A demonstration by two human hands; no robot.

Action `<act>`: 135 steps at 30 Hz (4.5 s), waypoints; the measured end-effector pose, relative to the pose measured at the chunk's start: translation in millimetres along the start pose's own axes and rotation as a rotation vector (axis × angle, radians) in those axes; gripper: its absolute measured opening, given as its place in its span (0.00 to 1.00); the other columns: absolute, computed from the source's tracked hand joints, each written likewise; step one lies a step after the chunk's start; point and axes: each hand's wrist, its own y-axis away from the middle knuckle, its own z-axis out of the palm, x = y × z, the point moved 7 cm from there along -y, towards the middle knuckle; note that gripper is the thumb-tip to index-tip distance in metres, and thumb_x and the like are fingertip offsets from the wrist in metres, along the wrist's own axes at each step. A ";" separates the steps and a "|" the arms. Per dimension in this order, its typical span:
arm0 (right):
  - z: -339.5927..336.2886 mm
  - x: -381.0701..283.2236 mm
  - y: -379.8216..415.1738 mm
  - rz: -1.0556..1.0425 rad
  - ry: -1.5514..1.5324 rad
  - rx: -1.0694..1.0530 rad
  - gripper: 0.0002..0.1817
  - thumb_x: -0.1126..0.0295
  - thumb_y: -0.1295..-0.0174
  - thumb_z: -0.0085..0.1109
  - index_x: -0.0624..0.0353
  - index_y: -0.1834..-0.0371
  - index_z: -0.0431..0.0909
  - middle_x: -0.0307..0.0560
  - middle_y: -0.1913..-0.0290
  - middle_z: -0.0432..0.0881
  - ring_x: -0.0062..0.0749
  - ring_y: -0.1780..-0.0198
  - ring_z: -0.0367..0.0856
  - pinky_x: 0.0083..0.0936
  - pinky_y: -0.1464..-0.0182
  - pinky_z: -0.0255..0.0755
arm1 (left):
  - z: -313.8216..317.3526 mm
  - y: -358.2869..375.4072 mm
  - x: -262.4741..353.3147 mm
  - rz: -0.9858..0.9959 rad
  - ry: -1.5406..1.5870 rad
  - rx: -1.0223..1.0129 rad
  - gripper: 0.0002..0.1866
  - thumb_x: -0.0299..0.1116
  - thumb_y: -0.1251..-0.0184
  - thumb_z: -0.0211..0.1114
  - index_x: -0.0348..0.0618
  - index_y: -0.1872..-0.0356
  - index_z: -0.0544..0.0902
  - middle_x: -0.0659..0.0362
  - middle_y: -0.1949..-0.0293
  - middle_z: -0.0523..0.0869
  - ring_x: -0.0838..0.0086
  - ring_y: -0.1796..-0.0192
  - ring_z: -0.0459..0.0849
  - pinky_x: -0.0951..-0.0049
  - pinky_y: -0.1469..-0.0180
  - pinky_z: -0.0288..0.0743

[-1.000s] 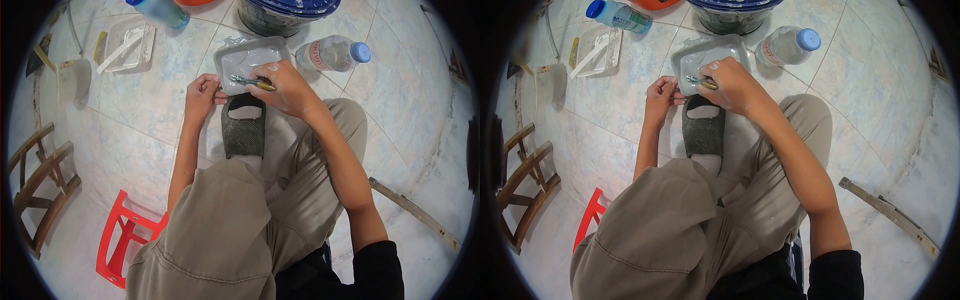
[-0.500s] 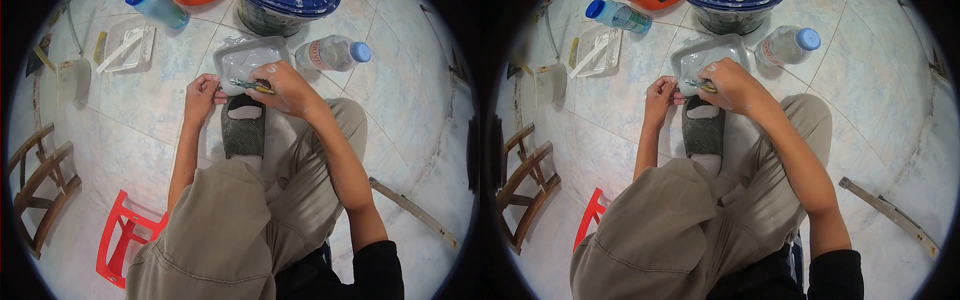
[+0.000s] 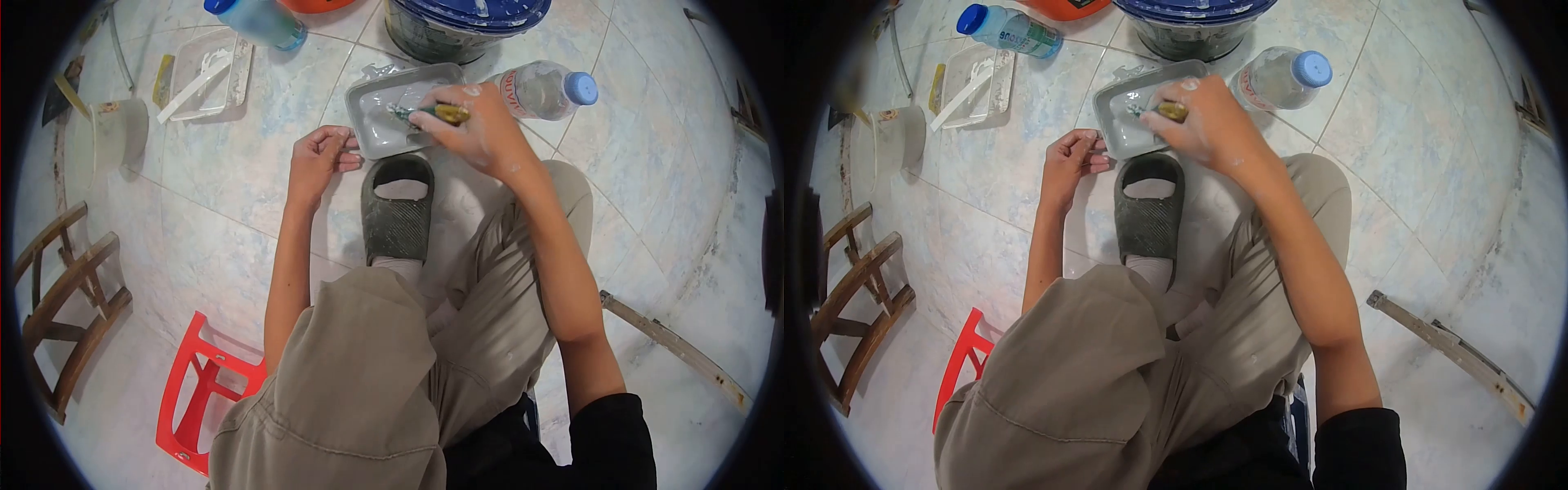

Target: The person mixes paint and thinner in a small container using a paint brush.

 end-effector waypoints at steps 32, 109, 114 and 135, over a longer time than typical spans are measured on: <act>-22.5 -13.8 9.0 -0.017 0.057 0.156 0.13 0.65 0.38 0.72 0.63 0.59 0.90 0.56 0.59 0.91 0.53 0.60 0.88 0.36 0.55 0.81 | -2.8 8.1 7.5 -0.019 0.276 0.122 0.16 0.30 0.21 0.64 0.34 0.40 0.81 0.49 0.42 0.87 0.65 0.45 0.90 0.71 0.49 0.90; -18.2 -7.1 46.8 -0.322 0.268 0.323 0.18 0.80 0.46 0.65 0.61 0.50 0.83 0.57 0.45 0.83 0.51 0.45 0.83 0.41 0.41 0.79 | 3.3 7.4 -2.4 0.057 -0.012 0.154 0.18 0.31 0.24 0.71 0.32 0.40 0.83 0.58 0.56 0.88 0.77 0.58 0.86 0.75 0.58 0.87; -29.5 10.5 33.2 -0.199 0.253 0.209 0.19 0.78 0.46 0.71 0.61 0.50 0.83 0.54 0.50 0.85 0.53 0.46 0.82 0.43 0.43 0.78 | 3.5 3.8 -1.3 0.058 0.006 0.151 0.16 0.29 0.26 0.71 0.31 0.42 0.85 0.56 0.55 0.89 0.77 0.59 0.86 0.75 0.59 0.89; -21.5 0.7 14.3 -0.104 0.246 0.154 0.17 0.59 0.34 0.72 0.63 0.67 0.80 0.59 0.70 0.84 0.62 0.64 0.82 0.50 0.59 0.75 | -7.1 1.9 7.1 0.081 -0.016 0.140 0.14 0.28 0.27 0.71 0.32 0.46 0.85 0.57 0.59 0.90 0.76 0.61 0.88 0.74 0.57 0.87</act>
